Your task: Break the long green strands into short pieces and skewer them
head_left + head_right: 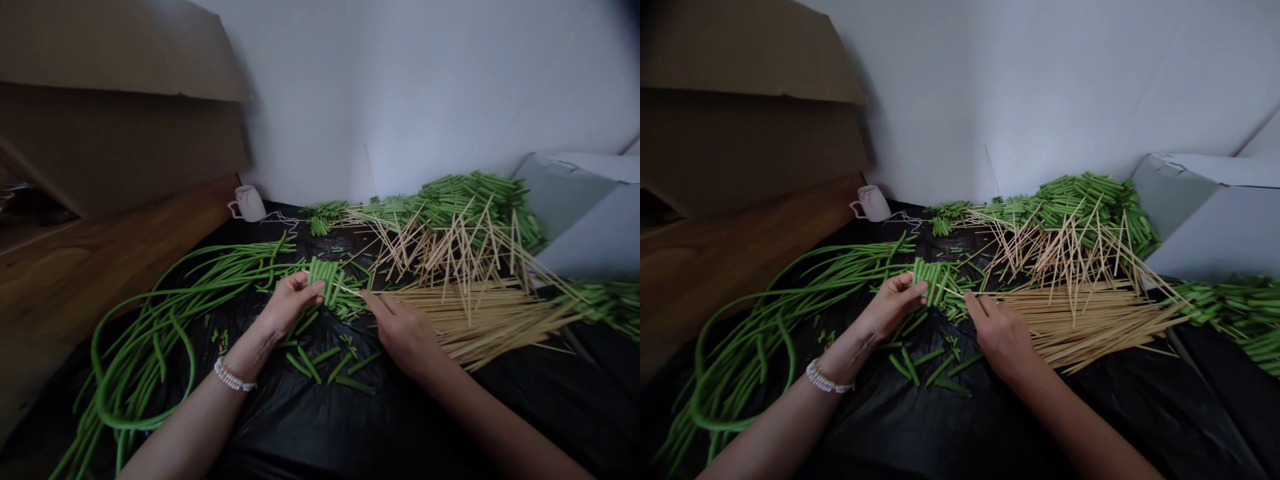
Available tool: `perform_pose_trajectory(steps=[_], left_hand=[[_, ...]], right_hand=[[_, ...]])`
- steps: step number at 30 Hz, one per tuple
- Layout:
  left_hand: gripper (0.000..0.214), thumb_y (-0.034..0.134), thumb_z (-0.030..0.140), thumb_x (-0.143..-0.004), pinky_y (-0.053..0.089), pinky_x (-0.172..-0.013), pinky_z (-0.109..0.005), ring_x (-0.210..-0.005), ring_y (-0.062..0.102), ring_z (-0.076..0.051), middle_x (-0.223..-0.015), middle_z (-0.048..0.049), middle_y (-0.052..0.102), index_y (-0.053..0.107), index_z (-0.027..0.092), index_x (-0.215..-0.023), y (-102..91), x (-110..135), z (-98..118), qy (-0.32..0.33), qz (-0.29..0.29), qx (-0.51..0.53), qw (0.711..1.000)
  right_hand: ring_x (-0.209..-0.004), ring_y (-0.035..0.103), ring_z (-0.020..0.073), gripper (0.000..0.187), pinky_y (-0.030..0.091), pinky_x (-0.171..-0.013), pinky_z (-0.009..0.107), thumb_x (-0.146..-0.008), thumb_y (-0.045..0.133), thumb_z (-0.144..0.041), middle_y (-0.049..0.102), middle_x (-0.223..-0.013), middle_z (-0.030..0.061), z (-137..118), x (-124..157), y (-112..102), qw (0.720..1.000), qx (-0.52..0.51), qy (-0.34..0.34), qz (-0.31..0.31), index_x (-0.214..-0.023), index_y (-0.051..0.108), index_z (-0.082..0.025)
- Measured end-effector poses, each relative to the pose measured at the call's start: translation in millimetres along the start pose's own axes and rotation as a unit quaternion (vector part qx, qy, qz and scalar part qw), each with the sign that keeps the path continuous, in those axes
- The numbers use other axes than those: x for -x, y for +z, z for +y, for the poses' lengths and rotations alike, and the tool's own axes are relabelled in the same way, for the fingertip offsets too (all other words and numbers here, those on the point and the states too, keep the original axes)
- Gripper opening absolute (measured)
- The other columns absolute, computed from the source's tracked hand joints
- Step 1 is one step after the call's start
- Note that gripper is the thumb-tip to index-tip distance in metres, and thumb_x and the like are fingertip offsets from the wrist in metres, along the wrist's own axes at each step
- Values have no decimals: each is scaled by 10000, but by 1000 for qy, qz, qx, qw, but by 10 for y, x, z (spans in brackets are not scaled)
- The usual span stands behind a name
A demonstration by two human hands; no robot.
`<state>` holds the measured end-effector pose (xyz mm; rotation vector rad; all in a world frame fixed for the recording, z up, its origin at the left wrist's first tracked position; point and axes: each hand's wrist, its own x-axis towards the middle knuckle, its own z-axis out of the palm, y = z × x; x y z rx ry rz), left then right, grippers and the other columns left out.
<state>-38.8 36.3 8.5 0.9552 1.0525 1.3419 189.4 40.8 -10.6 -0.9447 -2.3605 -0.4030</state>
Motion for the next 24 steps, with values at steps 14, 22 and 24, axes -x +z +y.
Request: perform_pose_trajectory(steps=[14, 22, 24], left_hand=[[223, 840, 176, -615, 507, -541, -158, -604, 630, -81, -753, -21, 711, 700, 119, -779, -151, -119, 172, 10, 119, 168, 979], [253, 860, 202, -588, 536, -579, -172, -645, 651, -97, -764, -13, 718, 710, 136, -780, -156, -119, 189, 52, 107, 193, 974], [268, 867, 208, -577, 542, -592, -177, -654, 653, -100, -772, -12, 721, 711, 138, -783, -151, -111, 197, 55, 98, 194, 974]], right_hand=[[-836, 578, 217, 303, 447, -735, 310, -883, 448, -46, 662, -933, 130, 366, -114, -162, 996, 81, 19, 40, -1143, 603, -58], [-703, 555, 185, 276, 380, -652, 295, -863, 444, -26, 662, -873, 81, 463, -111, -210, 989, 143, 36, 28, -1065, 612, -110], [-666, 541, 176, 268, 358, -630, 291, -855, 435, -20, 642, -790, 63, 511, -110, -216, 988, 140, 48, 33, -1021, 620, -120]])
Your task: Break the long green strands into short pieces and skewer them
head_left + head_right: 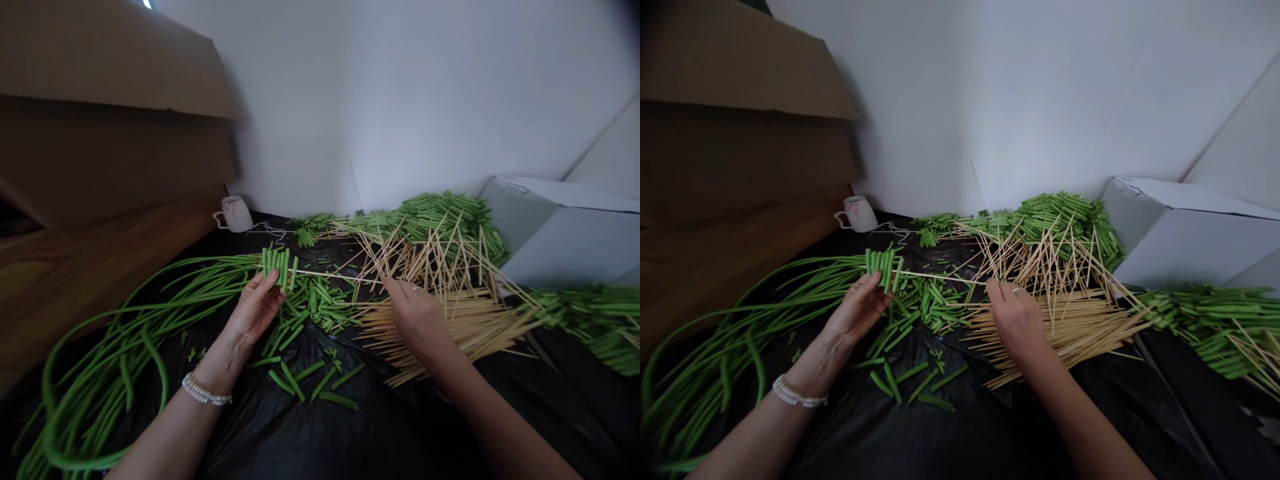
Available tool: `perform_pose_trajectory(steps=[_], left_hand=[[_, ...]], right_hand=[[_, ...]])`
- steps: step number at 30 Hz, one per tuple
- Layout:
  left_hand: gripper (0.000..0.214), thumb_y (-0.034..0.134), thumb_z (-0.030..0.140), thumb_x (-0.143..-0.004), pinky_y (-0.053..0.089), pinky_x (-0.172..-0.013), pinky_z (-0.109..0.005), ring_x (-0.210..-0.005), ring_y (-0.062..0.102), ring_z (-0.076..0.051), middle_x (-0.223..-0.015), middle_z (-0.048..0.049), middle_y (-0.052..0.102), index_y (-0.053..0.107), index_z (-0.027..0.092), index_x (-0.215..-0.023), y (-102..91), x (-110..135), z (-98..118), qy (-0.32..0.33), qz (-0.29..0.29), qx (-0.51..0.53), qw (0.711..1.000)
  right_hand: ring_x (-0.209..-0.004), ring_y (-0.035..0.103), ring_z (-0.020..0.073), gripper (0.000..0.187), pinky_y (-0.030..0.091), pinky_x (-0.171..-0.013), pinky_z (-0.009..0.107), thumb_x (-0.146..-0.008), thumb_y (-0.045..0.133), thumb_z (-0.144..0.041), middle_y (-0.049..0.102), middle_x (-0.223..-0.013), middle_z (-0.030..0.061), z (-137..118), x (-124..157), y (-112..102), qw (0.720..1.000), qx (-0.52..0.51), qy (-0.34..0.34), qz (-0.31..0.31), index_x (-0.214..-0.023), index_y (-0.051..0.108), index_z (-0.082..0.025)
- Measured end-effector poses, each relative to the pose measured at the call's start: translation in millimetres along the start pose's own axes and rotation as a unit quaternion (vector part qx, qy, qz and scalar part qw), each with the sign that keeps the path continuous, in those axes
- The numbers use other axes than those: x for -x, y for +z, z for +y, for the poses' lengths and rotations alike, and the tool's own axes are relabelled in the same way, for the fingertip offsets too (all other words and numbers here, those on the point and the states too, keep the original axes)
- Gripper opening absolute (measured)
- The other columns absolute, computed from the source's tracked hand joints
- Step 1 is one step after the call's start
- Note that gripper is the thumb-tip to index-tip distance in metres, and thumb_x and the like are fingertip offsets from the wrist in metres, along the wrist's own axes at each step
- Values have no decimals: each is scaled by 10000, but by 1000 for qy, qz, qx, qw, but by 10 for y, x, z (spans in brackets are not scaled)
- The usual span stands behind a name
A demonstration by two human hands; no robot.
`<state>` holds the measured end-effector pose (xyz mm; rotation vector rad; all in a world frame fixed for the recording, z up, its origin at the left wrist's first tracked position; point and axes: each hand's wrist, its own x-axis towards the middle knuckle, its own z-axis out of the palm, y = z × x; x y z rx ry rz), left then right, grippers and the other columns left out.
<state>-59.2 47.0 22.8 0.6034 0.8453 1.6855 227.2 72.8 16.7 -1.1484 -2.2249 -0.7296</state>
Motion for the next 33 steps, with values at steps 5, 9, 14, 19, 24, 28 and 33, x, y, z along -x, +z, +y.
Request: perform_pose_trajectory(steps=[5, 9, 14, 19, 24, 28, 33], left_hand=[[276, 872, 221, -570, 545, -610, -184, -678, 657, -106, -784, -16, 726, 716, 141, -783, 20, 25, 13, 1, -15, -2, 1000], [244, 862, 233, -589, 540, -617, -189, -663, 649, -100, -781, -9, 724, 714, 151, -764, 19, 24, 11, -7, -18, -4, 1000], [237, 854, 208, -600, 525, -631, -191, -676, 640, -95, -787, -5, 717, 712, 152, -782, 31, 55, 11, -6, -32, -19, 999], [256, 866, 232, -584, 521, -654, -206, -682, 643, -112, -754, -29, 711, 726, 148, -781, 27, 116, 8, -21, -91, -48, 994], [303, 837, 266, -642, 523, -694, -205, -713, 661, -124, -830, -79, 729, 744, 139, -900, 19, 147, -26, -59, -138, -84, 985], [275, 817, 269, -671, 522, -686, -200, -708, 658, -122, -819, -75, 726, 744, 136, -900, 23, 148, -32, -63, -142, -81, 985], [259, 799, 275, -694, 520, -679, -202, -702, 655, -124, -817, -80, 725, 743, 132, -902, 29, 147, -35, -67, -142, -77, 985]], right_hand=[[-609, 504, 159, 202, 296, -576, 289, -918, 462, -148, 576, -657, 23, 21, -23, -12, 1000, 2, 11, 22, -783, 608, -182], [-606, 484, 149, 246, 266, -560, 289, -946, 464, -208, 569, -656, 27, -8, -16, -16, 1000, 16, -11, 19, -742, 598, -185], [-600, 482, 146, 205, 279, -560, 291, -888, 440, -102, 576, -689, 36, 53, 11, -4, 1000, 21, 8, 10, -826, 622, -171], [-582, 519, 143, 232, 324, -558, 280, -938, 429, -173, 594, -655, 27, 139, -13, -42, 998, -5, 42, 47, -843, 641, -172], [-657, 623, 154, 250, 435, -631, 266, -949, 441, -293, 686, -752, 52, 327, -48, -36, 952, -197, 215, 93, -901, 651, -166], [-489, 583, 139, 282, 436, -484, 259, -880, 521, -433, 663, -674, 28, 568, -69, 40, 813, -402, 410, 96, -832, 637, -180], [-378, 467, 100, 269, 321, -369, 231, -794, 613, -447, 611, -583, -6, 754, -63, 127, 702, -506, 487, 120, -772, 634, -180]])
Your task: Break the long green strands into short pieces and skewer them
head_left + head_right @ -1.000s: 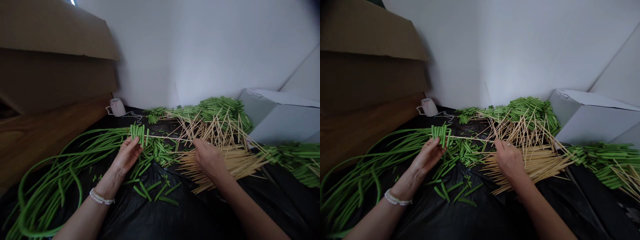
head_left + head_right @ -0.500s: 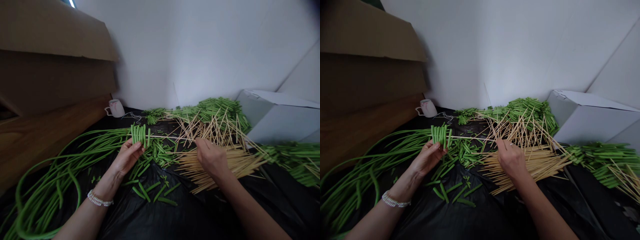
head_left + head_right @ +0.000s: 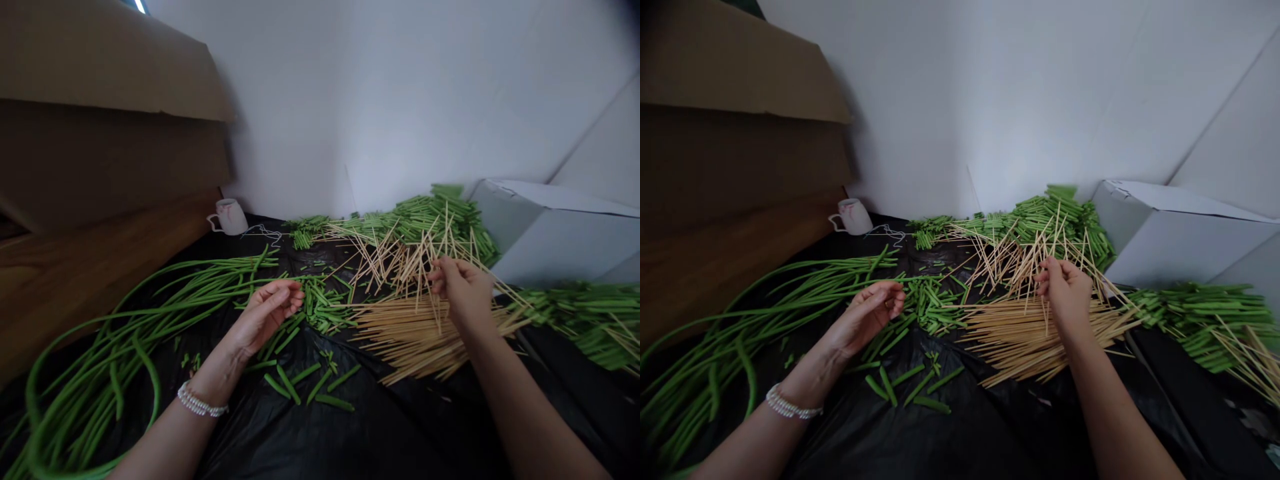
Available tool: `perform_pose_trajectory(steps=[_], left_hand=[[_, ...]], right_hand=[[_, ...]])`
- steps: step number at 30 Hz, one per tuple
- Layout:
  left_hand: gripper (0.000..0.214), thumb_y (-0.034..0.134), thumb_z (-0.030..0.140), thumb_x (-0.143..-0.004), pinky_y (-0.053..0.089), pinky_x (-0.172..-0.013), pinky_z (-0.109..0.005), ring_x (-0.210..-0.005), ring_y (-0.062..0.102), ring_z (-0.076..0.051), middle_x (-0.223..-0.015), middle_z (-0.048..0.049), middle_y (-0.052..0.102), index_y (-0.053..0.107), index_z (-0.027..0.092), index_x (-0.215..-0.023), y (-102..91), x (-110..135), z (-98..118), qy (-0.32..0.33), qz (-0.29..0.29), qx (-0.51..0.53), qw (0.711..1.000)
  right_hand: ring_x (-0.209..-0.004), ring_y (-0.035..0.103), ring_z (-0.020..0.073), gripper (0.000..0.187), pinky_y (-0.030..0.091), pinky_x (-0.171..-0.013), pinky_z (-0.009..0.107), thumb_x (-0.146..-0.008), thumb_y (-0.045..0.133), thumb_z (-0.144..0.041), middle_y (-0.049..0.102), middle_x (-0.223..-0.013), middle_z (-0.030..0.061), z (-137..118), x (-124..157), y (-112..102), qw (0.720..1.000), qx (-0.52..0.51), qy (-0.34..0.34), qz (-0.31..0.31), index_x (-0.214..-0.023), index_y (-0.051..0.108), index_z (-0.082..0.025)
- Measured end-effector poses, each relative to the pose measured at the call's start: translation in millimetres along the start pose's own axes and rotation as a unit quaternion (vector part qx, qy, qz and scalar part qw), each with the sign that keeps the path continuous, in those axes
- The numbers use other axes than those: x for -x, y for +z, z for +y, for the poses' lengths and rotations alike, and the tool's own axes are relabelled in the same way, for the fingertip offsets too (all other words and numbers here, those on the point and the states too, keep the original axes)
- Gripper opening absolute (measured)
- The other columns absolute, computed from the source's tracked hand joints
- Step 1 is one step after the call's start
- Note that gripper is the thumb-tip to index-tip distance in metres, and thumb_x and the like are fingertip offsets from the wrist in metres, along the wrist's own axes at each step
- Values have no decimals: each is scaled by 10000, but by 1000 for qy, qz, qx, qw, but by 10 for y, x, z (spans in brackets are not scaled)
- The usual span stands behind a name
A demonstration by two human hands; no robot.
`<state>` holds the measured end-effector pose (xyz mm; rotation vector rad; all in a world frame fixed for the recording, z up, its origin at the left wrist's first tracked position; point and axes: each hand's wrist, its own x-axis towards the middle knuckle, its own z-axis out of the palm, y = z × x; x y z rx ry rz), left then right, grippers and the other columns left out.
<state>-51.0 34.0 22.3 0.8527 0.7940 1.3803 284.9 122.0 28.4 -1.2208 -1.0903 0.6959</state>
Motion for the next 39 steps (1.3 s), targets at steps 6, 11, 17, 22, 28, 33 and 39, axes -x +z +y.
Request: perform_pose_trajectory(steps=[6, 11, 17, 22, 28, 33, 39], left_hand=[[230, 776, 262, -720, 516, -683, -206, -702, 653, -122, -815, -83, 725, 741, 132, -906, -18, -6, -16, -2, 1, 5, 1000], [234, 772, 272, -722, 517, -685, -208, -697, 652, -121, -819, -86, 725, 741, 129, -905, -15, -8, -24, -5, 2, -1, 1000], [231, 775, 269, -719, 521, -689, -201, -696, 652, -119, -798, -78, 723, 743, 120, -892, 9, -15, -27, -13, 4, -3, 1000], [228, 775, 271, -720, 518, -678, -203, -691, 653, -122, -791, -81, 723, 743, 118, -886, 22, -6, -31, -20, 6, -5, 1000], [244, 779, 283, -717, 512, -682, -203, -685, 652, -117, -784, -80, 722, 742, 110, -886, 25, -2, -38, -26, 2, -10, 1000], [235, 767, 282, -734, 508, -692, -192, -698, 648, -107, -790, -71, 719, 741, 109, -891, 17, -6, -46, -27, -3, -16, 999], [227, 767, 279, -733, 505, -696, -192, -702, 647, -105, -790, -69, 719, 740, 113, -886, 9, -8, -55, -30, 1, -19, 999]], right_hand=[[-377, 448, 107, 347, 307, -362, 244, -776, 621, -543, 586, -556, -8, -22, 38, 23, 1000, -3, -10, -1, -715, 627, -201], [-370, 441, 106, 381, 323, -382, 245, -793, 597, -558, 563, -505, -19, -130, 135, 76, 997, 52, -34, -48, -678, 624, -195], [-520, 558, 135, 291, 411, -547, 258, -827, 585, -425, 627, -566, -16, -205, 273, 135, 924, 260, -148, -237, -646, 652, -206], [-734, 622, 146, 173, 404, -667, 254, -854, 533, -223, 698, -798, 5, -123, 381, 201, 797, 413, -242, -368, -811, 701, -224], [-741, 606, 147, 187, 338, -592, 244, -851, 504, -139, 654, -802, 22, -75, 476, 241, 718, 527, -280, -358, -778, 663, -203], [-701, 631, 156, 195, 340, -561, 254, -788, 506, -59, 669, -847, 51, -46, 522, 250, 661, 593, -274, -370, -800, 654, -184], [-700, 667, 187, 248, 355, -532, 268, -791, 457, -27, 670, -863, 71, 14, 573, 277, 633, 623, -278, -366, -857, 651, -166]])
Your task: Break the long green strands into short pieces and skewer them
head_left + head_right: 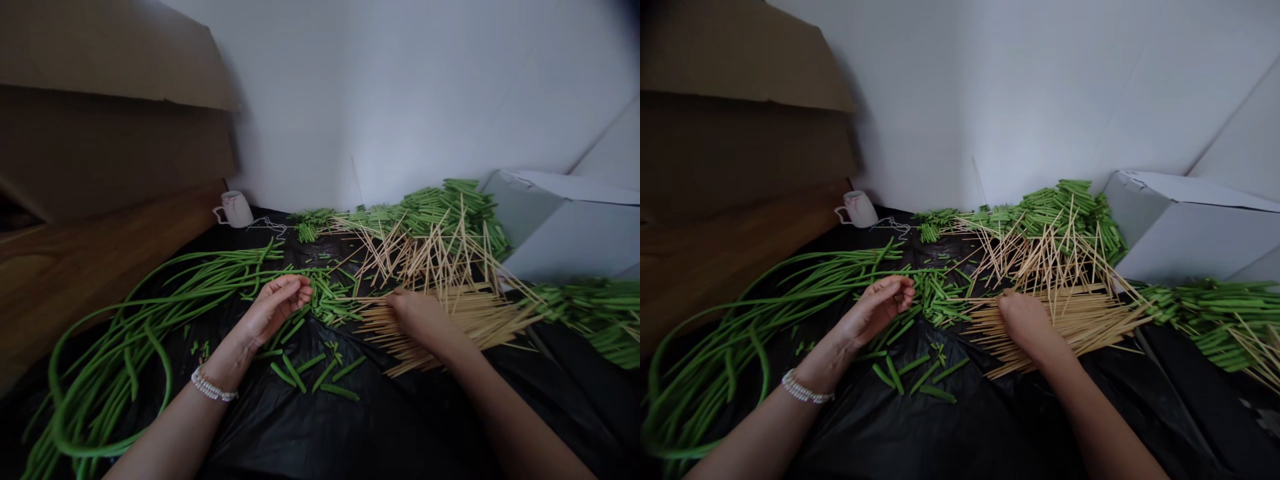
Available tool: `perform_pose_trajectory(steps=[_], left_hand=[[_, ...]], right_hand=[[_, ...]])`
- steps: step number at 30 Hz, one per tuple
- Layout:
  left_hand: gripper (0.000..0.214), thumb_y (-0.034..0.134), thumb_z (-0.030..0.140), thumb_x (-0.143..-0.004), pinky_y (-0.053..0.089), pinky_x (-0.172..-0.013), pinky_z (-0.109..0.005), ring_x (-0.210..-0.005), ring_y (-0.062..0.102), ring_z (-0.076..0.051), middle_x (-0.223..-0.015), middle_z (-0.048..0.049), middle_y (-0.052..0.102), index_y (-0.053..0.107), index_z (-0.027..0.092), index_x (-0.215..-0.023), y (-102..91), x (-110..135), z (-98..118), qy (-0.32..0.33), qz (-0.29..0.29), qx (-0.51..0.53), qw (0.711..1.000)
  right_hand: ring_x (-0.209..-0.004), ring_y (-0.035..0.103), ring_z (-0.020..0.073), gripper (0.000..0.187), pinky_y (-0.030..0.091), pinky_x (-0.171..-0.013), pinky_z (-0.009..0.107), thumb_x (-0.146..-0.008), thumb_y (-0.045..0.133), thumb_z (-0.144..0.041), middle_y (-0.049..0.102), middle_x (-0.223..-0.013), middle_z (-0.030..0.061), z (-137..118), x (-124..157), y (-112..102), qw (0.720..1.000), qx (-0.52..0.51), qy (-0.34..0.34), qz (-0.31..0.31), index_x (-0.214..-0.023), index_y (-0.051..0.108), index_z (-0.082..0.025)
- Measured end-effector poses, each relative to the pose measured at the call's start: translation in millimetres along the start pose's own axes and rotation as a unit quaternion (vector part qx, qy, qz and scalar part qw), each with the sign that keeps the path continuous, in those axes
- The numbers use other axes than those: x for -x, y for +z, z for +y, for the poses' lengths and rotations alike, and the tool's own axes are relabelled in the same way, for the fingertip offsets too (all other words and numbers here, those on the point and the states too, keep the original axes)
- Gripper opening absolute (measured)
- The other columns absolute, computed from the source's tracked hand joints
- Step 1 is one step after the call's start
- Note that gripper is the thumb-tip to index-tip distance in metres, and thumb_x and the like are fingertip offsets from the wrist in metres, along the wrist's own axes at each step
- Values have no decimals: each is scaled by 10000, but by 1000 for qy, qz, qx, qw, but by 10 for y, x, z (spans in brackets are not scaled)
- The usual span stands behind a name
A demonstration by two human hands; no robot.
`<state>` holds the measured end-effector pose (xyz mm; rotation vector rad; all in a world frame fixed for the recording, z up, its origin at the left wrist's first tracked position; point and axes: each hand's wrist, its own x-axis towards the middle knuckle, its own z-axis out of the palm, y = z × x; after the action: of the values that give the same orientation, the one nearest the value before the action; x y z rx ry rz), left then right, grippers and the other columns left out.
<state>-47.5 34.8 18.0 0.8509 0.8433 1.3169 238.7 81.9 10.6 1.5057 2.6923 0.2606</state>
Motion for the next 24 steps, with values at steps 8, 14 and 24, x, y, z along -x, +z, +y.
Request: perform_pose_trajectory(steps=[8, 14, 24], left_hand=[[234, 773, 287, -729, 509, -685, -187, -697, 640, -102, -789, -68, 716, 743, 115, -884, -12, -16, -8, 0, -2, -3, 1000], [235, 762, 288, -745, 511, -690, -181, -698, 641, -96, -793, -62, 717, 738, 112, -899, -33, -20, -28, 0, -6, -5, 1000], [236, 775, 285, -728, 506, -688, -183, -700, 642, -98, -789, -64, 719, 739, 112, -885, -18, -29, -22, -1, -6, -2, 1000]], right_hand=[[-719, 656, 175, 234, 379, -561, 263, -812, 449, -51, 664, -886, 84, -4, -19, -10, 1000, -5, -16, -10, -900, 638, -157], [-750, 652, 174, 241, 377, -589, 254, -804, 458, -46, 664, -922, 84, -10, -23, -15, 999, -3, -28, -33, -924, 630, -164], [-728, 652, 190, 230, 345, -540, 265, -832, 432, -78, 650, -904, 91, 10, -24, -32, 999, 1, 32, -6, -872, 644, -159]])
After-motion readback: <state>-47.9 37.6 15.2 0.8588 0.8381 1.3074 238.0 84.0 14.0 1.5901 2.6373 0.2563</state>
